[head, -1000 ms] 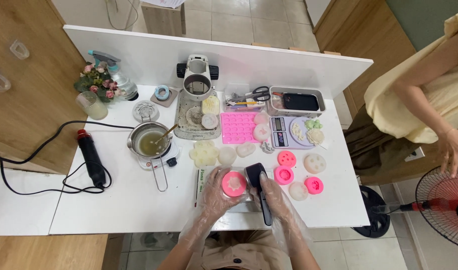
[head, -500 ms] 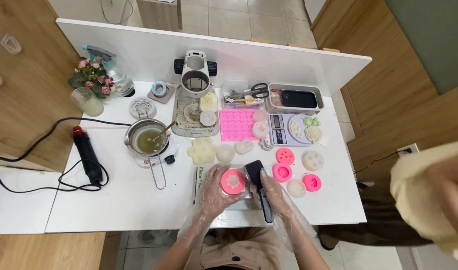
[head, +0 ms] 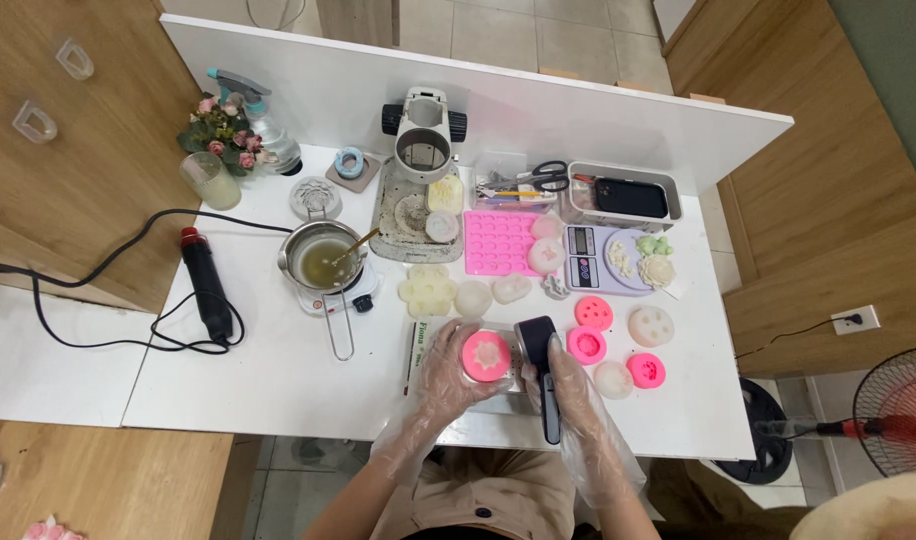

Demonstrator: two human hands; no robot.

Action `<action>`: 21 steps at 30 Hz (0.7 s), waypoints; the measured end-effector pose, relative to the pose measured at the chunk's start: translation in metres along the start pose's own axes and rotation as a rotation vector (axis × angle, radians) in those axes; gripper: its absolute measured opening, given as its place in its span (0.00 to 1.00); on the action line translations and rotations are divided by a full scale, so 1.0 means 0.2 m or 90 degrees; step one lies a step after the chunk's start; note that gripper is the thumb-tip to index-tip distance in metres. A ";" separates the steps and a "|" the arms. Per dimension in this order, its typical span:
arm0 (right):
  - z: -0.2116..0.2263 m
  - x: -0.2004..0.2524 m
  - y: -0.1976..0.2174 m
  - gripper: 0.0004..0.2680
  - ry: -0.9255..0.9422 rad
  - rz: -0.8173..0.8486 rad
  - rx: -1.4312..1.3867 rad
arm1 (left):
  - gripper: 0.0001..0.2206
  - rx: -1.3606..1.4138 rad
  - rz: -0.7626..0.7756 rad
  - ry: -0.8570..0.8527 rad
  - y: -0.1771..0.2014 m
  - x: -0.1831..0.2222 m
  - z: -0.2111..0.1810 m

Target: Smooth the surface of a candle using a heat gun.

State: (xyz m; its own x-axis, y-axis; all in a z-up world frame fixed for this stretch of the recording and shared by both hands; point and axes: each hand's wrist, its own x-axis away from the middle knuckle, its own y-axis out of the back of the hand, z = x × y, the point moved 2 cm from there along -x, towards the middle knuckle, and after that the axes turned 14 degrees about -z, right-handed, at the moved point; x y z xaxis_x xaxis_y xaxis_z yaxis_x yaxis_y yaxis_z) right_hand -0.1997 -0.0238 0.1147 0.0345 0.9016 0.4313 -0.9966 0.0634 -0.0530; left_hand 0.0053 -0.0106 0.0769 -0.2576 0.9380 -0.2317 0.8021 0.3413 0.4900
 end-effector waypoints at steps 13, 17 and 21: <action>0.00 -0.01 0.00 0.25 0.017 0.002 0.027 | 0.46 0.018 -0.016 -0.020 0.03 0.01 0.00; -0.04 -0.04 0.02 0.26 0.025 0.006 0.033 | 0.47 0.013 -0.026 -0.048 0.01 0.01 0.02; -0.01 -0.01 0.00 0.25 -0.002 -0.014 0.008 | 0.48 0.000 -0.030 -0.048 -0.01 0.01 0.04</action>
State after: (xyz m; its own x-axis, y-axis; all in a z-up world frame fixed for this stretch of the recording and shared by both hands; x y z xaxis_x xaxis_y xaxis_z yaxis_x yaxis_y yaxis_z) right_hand -0.2004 -0.0248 0.1128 0.0563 0.8984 0.4355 -0.9964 0.0781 -0.0322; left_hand 0.0075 -0.0090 0.0688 -0.2538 0.9135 -0.3180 0.7899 0.3855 0.4769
